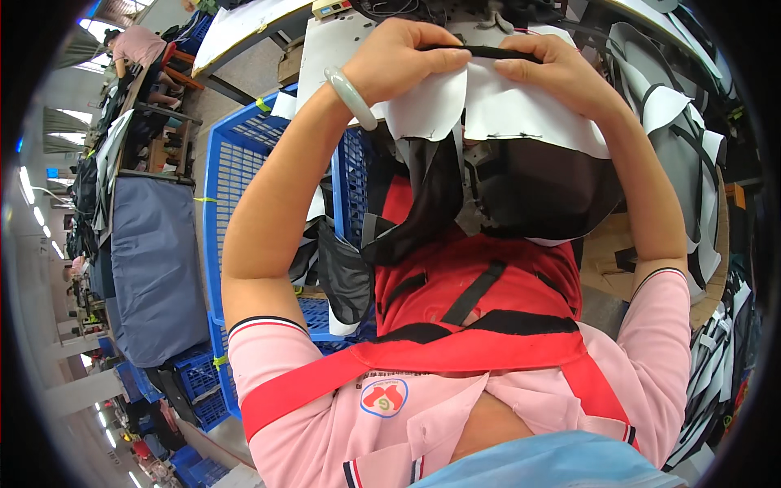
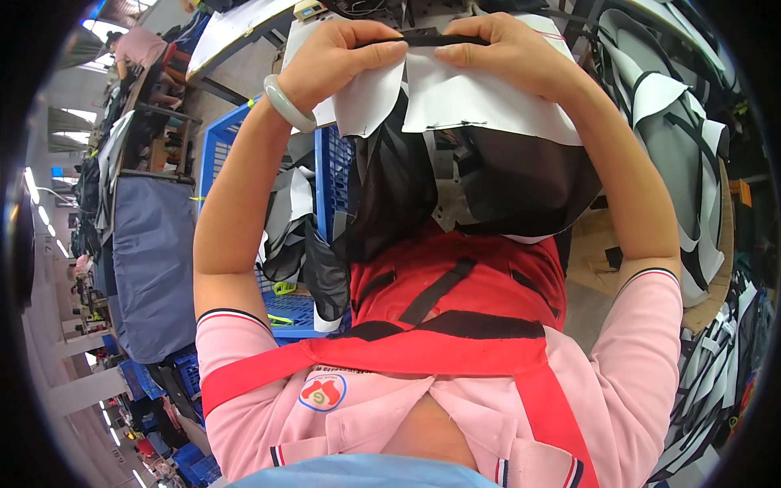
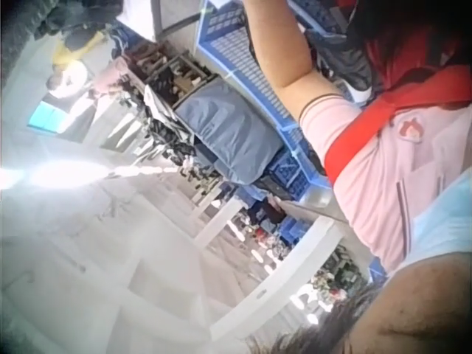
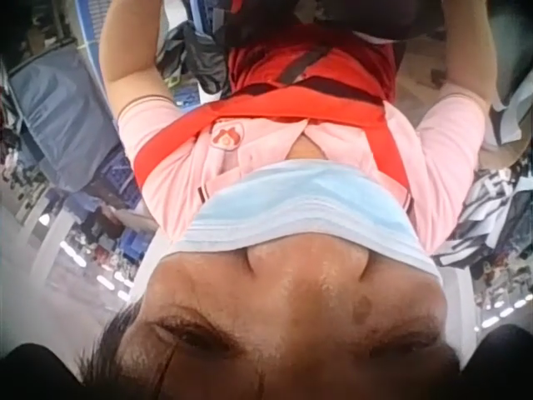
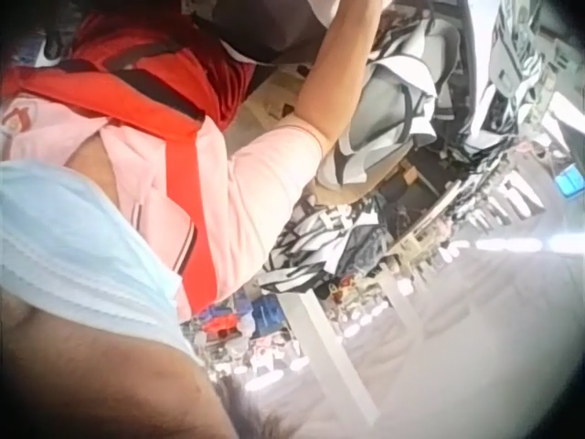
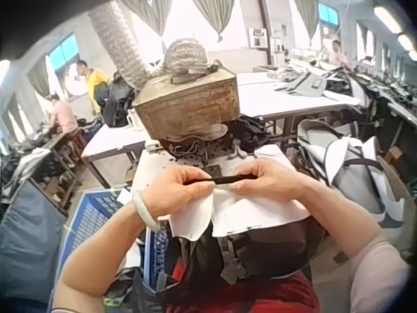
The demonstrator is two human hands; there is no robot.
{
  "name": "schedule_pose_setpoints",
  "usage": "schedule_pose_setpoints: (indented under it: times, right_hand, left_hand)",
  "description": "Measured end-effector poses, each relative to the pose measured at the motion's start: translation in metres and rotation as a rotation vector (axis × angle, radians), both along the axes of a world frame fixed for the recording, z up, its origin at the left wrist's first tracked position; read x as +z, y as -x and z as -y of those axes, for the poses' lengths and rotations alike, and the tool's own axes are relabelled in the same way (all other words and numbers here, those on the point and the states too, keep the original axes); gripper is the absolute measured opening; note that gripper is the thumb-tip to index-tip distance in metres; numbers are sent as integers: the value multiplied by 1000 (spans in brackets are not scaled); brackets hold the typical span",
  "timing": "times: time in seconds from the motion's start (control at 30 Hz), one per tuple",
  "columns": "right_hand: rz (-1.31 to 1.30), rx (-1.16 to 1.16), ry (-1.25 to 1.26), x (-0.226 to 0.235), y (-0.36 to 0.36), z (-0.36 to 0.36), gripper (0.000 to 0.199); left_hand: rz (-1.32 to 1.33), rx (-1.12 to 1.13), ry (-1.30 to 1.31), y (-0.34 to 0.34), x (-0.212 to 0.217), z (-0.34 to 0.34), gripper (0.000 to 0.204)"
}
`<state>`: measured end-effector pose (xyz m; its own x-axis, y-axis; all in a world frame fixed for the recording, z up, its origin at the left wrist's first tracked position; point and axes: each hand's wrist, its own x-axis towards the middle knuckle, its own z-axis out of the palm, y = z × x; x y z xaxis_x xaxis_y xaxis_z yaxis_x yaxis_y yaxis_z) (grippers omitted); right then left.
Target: Sewing fabric panels and mesh components together using an industrial sewing machine to manufacture bags.
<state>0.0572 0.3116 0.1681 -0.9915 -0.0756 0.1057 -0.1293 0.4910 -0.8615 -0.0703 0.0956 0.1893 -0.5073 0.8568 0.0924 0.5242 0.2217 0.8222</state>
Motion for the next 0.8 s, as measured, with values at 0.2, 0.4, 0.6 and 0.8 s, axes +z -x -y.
schedule_pose_setpoints:
  times: [0.2, 0.4, 0.6, 0.8]
  right_hand:
    - [75, -3, -62, -11, 25, 0, 33]
    - [79, -80, -72, -30, 46, -5, 34]
    - [126, -51, -33, -36, 61, -12, 35]
    - [206, -75, 8, -38, 69, -17, 39]
  left_hand:
    - [18, 103, 43, 12, -20, 1, 30]
    - [24, 167, 79, 33, -38, -7, 30]
    - [13, 221, 50, 49, -56, -18, 30]
    - [35, 242, 50, 61, -67, -29, 31]
